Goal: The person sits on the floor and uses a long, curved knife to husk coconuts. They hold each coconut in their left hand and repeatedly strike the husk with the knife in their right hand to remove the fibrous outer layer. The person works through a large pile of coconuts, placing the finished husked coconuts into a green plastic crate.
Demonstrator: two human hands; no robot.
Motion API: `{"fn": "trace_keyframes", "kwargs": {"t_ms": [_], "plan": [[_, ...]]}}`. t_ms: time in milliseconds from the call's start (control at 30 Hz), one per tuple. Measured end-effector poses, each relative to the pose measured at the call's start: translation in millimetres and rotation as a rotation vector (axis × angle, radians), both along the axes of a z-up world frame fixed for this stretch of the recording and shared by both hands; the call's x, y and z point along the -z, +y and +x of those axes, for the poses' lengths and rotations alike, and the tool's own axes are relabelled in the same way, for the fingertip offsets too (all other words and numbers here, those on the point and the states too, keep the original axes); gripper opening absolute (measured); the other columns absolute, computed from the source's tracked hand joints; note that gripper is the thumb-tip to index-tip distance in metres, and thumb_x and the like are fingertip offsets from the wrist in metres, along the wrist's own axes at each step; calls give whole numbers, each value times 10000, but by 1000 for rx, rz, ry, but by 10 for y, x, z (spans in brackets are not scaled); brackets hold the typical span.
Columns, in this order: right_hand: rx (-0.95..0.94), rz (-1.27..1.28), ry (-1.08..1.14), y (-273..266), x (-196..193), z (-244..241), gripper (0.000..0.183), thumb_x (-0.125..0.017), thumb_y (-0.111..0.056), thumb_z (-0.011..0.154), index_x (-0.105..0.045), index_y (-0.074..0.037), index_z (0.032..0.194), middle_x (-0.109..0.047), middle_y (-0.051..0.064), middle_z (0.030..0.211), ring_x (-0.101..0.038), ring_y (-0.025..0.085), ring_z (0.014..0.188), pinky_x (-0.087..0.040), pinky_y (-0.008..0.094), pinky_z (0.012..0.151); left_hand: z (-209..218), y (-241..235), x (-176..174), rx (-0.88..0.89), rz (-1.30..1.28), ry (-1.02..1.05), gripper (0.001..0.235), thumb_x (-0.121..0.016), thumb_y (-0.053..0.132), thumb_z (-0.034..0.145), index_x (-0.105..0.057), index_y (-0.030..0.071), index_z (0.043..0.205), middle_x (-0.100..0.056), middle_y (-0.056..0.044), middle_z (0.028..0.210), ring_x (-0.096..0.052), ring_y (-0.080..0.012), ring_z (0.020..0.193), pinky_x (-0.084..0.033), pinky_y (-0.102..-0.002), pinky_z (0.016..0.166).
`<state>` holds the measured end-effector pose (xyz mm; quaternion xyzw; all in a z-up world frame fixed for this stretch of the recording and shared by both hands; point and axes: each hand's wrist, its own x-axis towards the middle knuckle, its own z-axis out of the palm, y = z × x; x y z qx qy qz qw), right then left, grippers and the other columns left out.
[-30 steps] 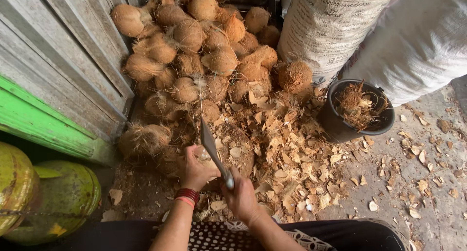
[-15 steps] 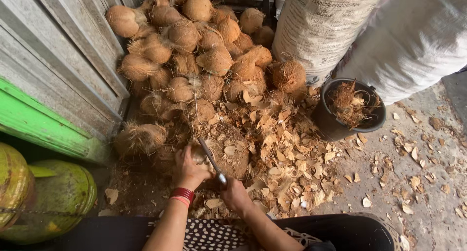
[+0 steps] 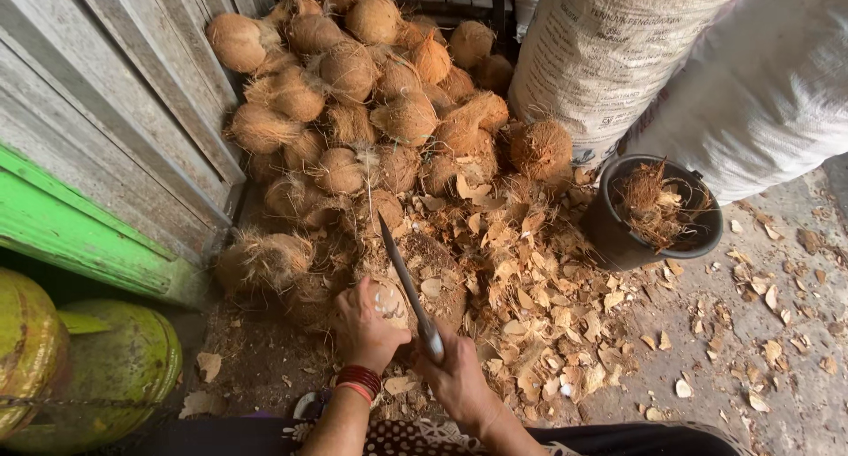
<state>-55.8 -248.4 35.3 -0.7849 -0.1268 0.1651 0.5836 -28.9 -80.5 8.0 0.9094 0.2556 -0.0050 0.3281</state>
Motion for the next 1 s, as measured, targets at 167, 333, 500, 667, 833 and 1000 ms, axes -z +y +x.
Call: {"fn": "trace_keyframes", "kwargs": {"t_ms": [167, 333, 500, 667, 833, 1000], "plan": [[113, -233, 508, -22, 709, 147, 114, -491, -75, 997, -588, -20, 970, -603, 83, 695, -493, 138, 485, -419, 291, 396, 42, -23, -174, -72, -58, 194, 1162, -959, 149, 443, -329, 306, 1408, -338, -96, 1428, -423, -404, 1276, -598, -512, 889], [214, -372, 615, -300, 1435, 425, 188, -517, -69, 1000, -636, 43, 1094, -661, 112, 791, -480, 126, 505, -399, 274, 390, 11, 160, -243, 68, -75, 131, 1078, -941, 128, 430, -377, 285, 1335, -394, -67, 1370, -497, -349, 1232, -556, -504, 977], [226, -528, 586, -193, 1639, 437, 214, -454, -91, 1041, -554, -2, 1208, -664, 171, 895, -551, 136, 570, -480, 269, 450, -8, 209, -121, 155, 45, 117, 1061, -963, 170, 440, -394, 286, 1328, -385, -81, 1375, -487, -369, 1238, -530, -513, 999], [135, -602, 402, -220, 1562, 373, 241, -491, -143, 1022, -588, 4, 1188, -700, 185, 997, -674, 182, 720, -571, 305, 579, -54, 133, -7, 155, 114, 46, 1107, -978, 165, 416, -390, 289, 1346, -382, -98, 1396, -489, -365, 1267, -523, -494, 1037], [85, -700, 289, -312, 1518, 229, 236, -518, -89, 966, -614, 25, 1149, -705, 203, 1025, -706, 266, 870, -586, 387, 782, -59, 91, 112, 86, 130, 204, 1196, -1010, 165, 475, -346, 363, 1450, -253, -141, 1573, -379, -384, 1408, -468, -487, 1118], [51, -685, 357, -453, 1405, 124, 290, -500, -48, 947, -543, 43, 1219, -671, 196, 1091, -707, 272, 896, -646, 406, 812, -37, 22, 218, 29, 12, 151, 1339, -1027, 101, 449, -285, 452, 1506, -33, -86, 1662, -157, -357, 1518, -315, -523, 1209]]}}
